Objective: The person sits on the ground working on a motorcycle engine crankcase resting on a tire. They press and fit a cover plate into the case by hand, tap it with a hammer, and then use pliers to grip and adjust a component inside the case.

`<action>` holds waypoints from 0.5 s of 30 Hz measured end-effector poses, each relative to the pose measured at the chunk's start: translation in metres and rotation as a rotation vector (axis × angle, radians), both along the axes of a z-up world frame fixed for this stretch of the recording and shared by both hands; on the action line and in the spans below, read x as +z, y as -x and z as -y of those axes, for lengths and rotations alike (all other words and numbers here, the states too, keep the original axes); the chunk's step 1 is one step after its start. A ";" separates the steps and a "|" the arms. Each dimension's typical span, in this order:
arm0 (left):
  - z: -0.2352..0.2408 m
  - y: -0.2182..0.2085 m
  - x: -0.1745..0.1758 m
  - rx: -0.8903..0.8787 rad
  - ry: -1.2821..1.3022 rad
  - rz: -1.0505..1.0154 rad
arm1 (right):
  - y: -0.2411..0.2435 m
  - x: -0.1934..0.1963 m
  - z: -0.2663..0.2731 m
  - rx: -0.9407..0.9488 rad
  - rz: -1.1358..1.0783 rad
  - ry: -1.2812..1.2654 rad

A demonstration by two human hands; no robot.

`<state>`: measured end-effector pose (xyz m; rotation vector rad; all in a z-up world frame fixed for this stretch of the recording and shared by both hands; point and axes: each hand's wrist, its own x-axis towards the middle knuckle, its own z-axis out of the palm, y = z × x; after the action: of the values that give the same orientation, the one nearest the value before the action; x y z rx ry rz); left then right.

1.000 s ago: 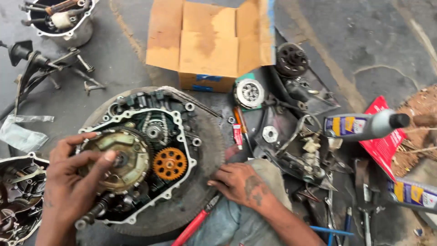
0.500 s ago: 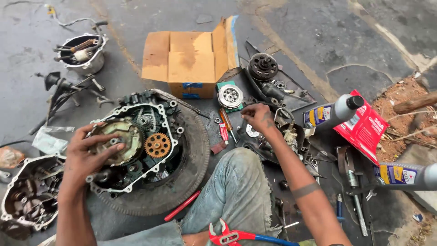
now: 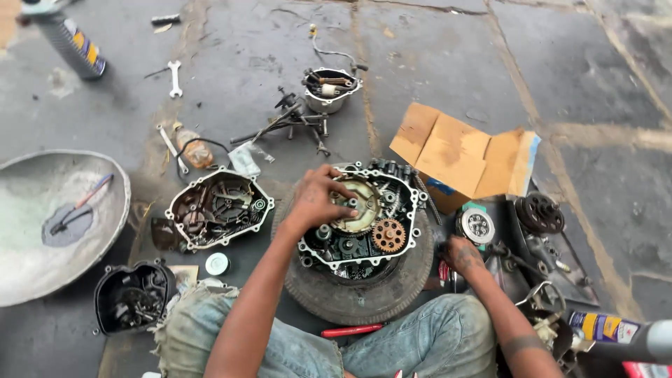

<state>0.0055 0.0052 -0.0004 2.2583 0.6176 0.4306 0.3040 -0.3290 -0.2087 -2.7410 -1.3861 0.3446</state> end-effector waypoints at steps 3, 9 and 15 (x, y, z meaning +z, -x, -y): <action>0.004 0.004 0.012 -0.021 0.052 -0.054 | 0.008 0.018 -0.004 0.001 -0.046 -0.006; 0.000 0.005 0.002 -0.084 0.072 0.041 | -0.012 -0.001 0.009 -0.098 -0.092 -0.260; 0.005 0.006 0.004 -0.037 0.101 0.054 | 0.037 0.118 -0.025 -0.359 -0.418 -0.925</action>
<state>-0.0005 0.0007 0.0034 2.1513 0.5562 0.4313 0.2672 -0.3041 -0.0905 -1.9281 -0.6645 0.1683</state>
